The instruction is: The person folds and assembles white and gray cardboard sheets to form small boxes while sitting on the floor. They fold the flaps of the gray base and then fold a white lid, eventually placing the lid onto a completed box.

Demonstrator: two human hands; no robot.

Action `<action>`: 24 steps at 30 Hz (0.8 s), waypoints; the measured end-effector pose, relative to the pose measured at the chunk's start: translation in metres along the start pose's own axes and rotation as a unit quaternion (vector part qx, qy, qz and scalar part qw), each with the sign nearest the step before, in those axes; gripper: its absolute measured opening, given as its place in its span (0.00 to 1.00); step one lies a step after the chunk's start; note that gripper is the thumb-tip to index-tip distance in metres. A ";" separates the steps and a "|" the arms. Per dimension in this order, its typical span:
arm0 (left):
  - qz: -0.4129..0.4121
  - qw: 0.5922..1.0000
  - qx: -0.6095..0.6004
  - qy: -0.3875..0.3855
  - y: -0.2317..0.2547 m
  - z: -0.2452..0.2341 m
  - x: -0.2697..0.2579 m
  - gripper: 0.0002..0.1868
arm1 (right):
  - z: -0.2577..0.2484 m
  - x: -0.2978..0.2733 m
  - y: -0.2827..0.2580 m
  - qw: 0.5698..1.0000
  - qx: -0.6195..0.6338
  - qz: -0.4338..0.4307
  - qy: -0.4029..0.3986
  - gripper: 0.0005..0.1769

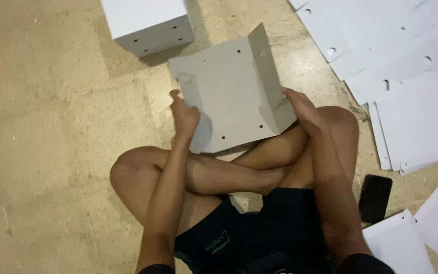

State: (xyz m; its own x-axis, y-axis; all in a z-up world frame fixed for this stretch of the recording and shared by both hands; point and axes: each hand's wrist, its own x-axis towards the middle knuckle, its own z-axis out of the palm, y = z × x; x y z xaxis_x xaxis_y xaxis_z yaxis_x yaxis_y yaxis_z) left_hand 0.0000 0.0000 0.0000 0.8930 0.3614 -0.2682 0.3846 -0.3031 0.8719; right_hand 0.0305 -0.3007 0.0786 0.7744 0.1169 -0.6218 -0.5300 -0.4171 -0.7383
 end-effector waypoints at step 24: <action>0.033 0.994 0.091 -0.048 0.015 -0.006 -0.014 0.31 | -0.018 0.103 0.075 0.989 -0.093 -0.054 0.104 0.33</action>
State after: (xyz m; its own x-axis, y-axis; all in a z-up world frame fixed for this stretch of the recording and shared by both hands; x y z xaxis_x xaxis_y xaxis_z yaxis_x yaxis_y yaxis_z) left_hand -0.0080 -0.0041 0.0198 0.9322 0.2532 -0.2586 0.3532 -0.4804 0.8028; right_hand 0.0768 -0.3357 -0.0364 0.8873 -0.0096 -0.4610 -0.3827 -0.5733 -0.7245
